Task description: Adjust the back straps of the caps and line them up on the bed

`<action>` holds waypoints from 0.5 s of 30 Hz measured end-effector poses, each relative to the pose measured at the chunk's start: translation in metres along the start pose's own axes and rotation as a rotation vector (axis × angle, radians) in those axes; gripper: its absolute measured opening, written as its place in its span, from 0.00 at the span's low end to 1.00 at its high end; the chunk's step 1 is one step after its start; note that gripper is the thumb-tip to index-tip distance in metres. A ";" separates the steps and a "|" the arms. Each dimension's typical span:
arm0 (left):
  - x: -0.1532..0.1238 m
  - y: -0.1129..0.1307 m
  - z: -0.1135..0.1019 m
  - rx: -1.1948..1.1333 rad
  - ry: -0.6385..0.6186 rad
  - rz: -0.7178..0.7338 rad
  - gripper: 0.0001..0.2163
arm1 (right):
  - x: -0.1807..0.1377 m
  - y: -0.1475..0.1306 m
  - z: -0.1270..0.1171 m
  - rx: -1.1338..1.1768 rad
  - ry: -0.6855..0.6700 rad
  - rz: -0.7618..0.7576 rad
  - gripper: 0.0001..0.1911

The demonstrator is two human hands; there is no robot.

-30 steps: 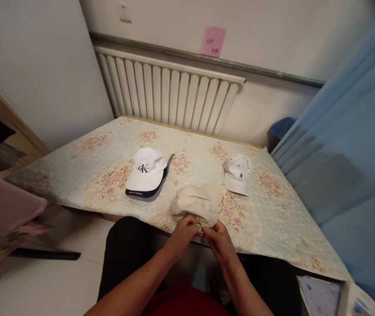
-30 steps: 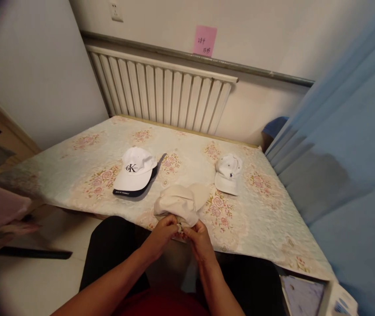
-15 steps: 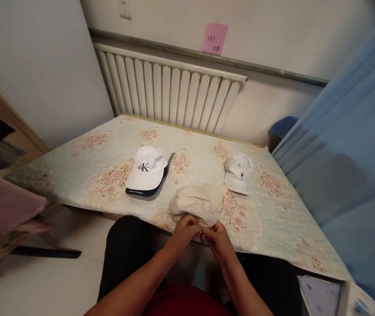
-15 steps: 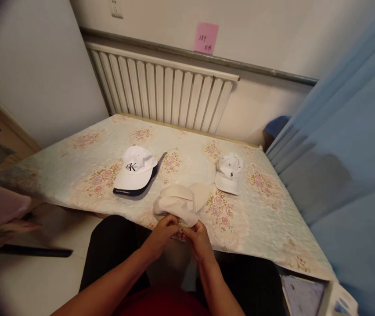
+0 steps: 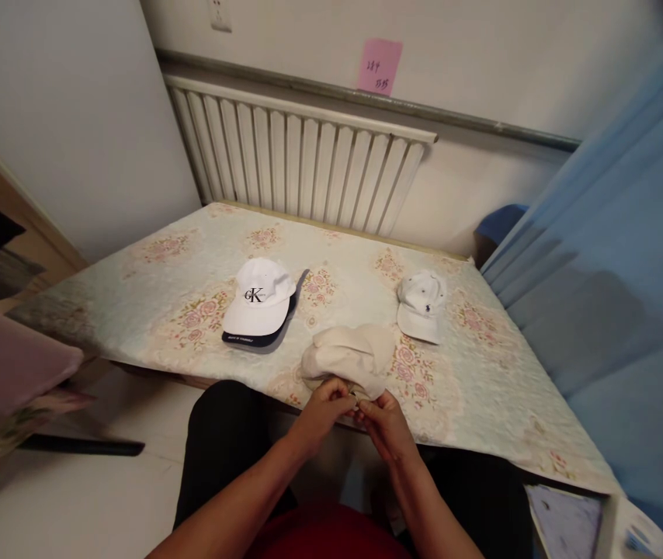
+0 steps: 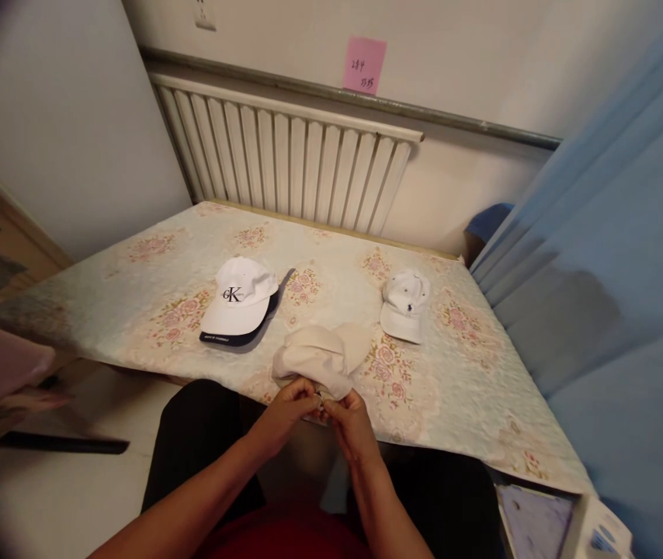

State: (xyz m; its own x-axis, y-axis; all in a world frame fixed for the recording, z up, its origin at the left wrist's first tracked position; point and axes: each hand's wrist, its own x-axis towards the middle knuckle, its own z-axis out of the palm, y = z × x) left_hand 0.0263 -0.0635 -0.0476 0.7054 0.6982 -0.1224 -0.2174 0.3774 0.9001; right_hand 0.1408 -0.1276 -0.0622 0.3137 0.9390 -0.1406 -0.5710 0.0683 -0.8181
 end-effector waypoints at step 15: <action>0.009 -0.005 0.001 0.070 0.105 -0.060 0.08 | 0.002 0.008 -0.001 -0.016 0.000 -0.018 0.14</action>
State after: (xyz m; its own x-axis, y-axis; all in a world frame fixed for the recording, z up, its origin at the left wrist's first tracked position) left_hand 0.0341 -0.0600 -0.0530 0.6402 0.7369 -0.2170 -0.1268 0.3799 0.9163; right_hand 0.1375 -0.1250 -0.0693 0.3237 0.9378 -0.1256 -0.5530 0.0799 -0.8294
